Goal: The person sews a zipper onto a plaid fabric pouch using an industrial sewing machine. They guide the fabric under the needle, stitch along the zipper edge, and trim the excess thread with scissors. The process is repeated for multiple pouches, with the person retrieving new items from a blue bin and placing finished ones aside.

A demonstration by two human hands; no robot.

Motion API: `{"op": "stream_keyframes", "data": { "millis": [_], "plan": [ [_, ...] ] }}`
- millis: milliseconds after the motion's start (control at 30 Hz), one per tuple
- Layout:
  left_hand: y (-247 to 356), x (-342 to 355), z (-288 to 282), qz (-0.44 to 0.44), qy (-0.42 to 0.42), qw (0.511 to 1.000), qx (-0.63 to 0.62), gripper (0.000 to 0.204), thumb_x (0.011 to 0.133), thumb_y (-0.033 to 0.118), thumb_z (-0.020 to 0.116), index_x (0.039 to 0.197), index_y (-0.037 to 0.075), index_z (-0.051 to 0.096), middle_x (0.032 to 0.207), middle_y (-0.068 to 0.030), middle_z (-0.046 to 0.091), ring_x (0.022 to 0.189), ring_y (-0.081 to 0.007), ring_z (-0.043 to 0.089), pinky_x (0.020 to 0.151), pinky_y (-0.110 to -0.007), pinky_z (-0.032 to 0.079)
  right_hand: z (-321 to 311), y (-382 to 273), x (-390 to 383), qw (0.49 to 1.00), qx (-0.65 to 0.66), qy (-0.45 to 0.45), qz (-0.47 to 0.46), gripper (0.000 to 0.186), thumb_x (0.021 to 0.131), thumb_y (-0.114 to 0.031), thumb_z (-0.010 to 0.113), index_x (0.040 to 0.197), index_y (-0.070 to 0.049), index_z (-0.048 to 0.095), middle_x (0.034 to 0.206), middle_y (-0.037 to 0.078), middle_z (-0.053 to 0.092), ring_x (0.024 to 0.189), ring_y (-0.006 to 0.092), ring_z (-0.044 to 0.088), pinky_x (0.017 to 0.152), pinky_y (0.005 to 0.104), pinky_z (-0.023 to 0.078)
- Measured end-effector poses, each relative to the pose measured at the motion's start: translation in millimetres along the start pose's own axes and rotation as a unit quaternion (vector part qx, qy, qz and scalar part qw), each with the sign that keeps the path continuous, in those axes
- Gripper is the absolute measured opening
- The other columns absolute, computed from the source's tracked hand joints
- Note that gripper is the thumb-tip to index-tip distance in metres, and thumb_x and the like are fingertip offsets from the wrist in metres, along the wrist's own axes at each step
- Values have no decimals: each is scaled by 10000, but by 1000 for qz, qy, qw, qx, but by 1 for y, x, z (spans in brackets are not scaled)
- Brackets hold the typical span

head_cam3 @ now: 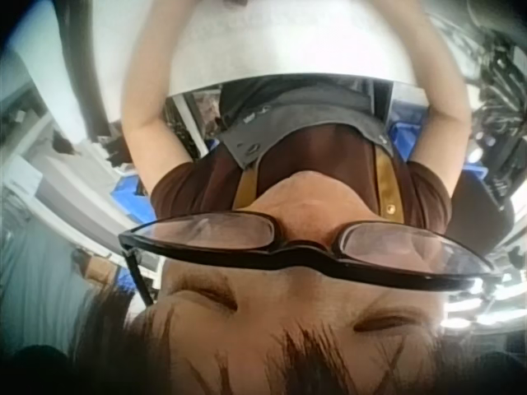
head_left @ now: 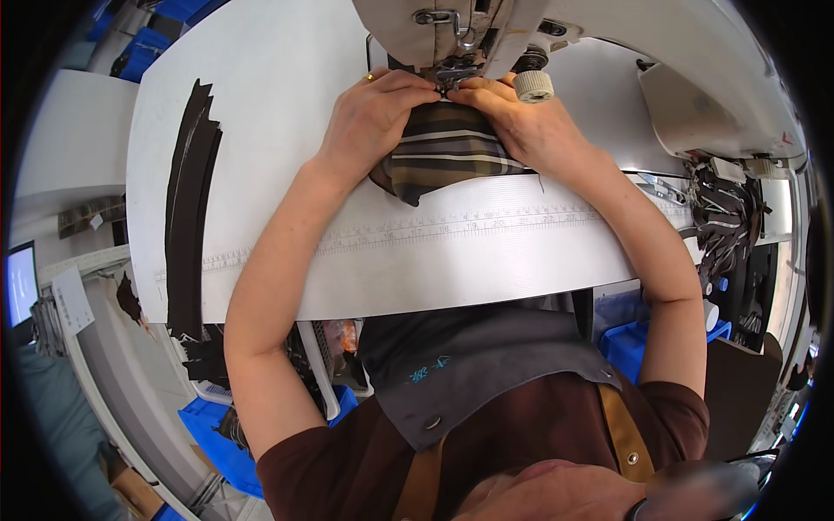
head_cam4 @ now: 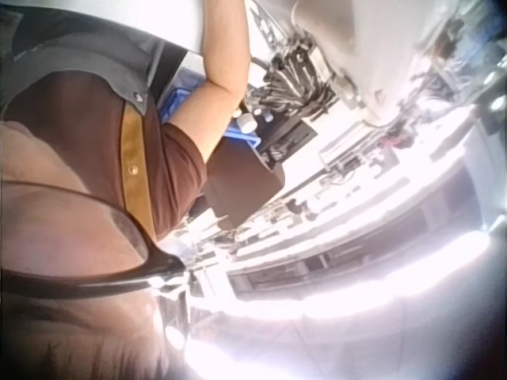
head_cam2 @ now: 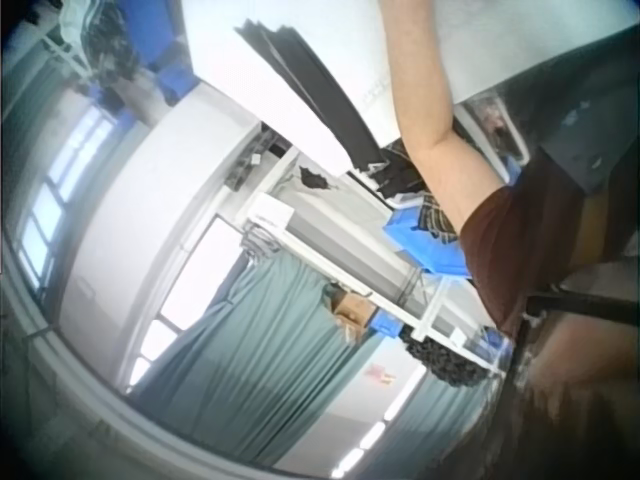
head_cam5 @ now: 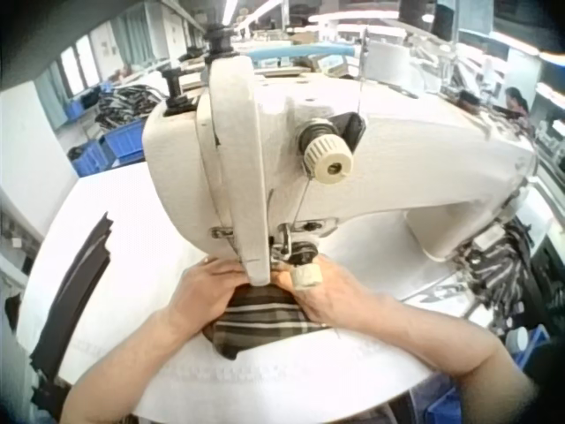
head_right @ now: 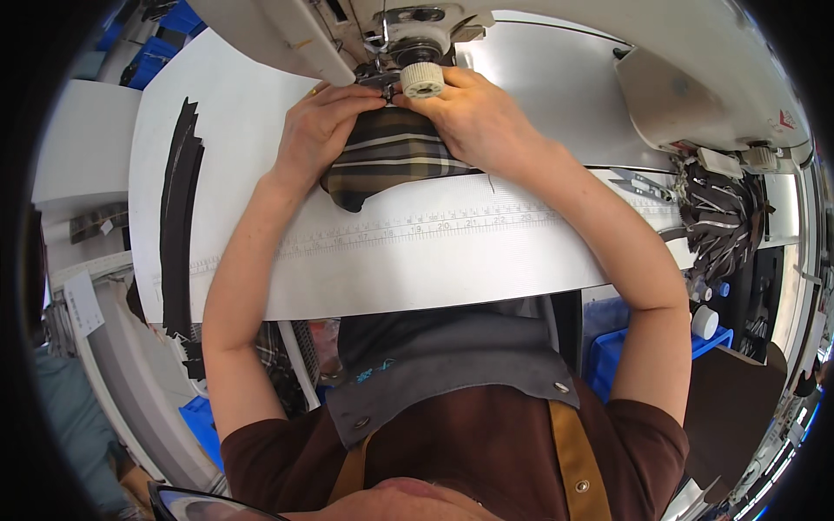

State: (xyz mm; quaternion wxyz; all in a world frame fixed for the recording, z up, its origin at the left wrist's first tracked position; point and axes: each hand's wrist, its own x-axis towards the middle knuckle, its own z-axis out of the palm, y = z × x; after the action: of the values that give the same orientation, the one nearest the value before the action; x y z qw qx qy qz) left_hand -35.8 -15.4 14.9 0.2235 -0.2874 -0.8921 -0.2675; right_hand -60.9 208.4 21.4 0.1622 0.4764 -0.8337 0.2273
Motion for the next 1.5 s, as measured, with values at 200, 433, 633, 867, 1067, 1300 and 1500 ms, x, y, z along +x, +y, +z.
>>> {"op": "stream_keyframes", "data": {
  "millis": [200,433,633,867,1067,1300,1500],
  "plan": [
    [3,-2,-2,-3,0,1000,-11,253,736,-44,579,899,104,702,961,-9,675,870,-213,636,788,-317,536,-2,-2,-1,1000,-4,-14,-13,317,775,-71,622,1090,-77,646,863,72,654,857,256,572,777,351,490],
    [6,-6,-6,-93,13,995,-33,194,779,35,615,940,101,700,1019,-17,670,923,-225,599,940,-373,385,-3,1,-1,999,42,0,3,282,785,-36,605,1064,-66,637,1001,102,634,954,278,574,831,365,483],
    [2,-1,-8,-116,-24,993,12,193,758,59,623,945,96,651,1062,-2,642,1027,-195,578,1039,-487,305,-8,3,-6,993,50,73,72,215,802,-39,604,1016,-41,618,1069,109,617,1081,303,535,931,384,435],
    [34,-7,1,20,-26,979,203,133,808,72,597,941,66,611,1050,-33,654,1012,-191,599,1014,-519,337,-28,-6,-22,990,-123,31,65,275,801,-74,620,1074,-55,597,1171,102,588,1173,315,497,968,439,410],
    [39,-5,-25,-117,-121,986,-7,213,867,90,563,1075,59,595,1006,-71,668,946,-230,631,1041,-479,329,-82,-33,-110,987,-61,20,148,418,729,11,628,1140,-61,594,1212,108,591,1179,336,508,985,461,400],
    [82,-63,-66,-126,-192,956,-184,61,833,48,596,895,48,592,1144,-76,646,1076,-257,604,1056,-553,269,-116,4,-174,955,-162,31,246,273,842,17,552,1111,-9,593,1091,135,613,1010,312,576,901,377,433],
    [124,-130,-87,-250,-191,887,-337,82,801,-3,620,857,56,612,1112,-95,660,1094,-252,605,1077,-539,232,-107,-25,-133,957,8,39,288,215,879,36,505,1072,-15,587,883,147,604,787,268,598,713,337,476]
  ]
}}
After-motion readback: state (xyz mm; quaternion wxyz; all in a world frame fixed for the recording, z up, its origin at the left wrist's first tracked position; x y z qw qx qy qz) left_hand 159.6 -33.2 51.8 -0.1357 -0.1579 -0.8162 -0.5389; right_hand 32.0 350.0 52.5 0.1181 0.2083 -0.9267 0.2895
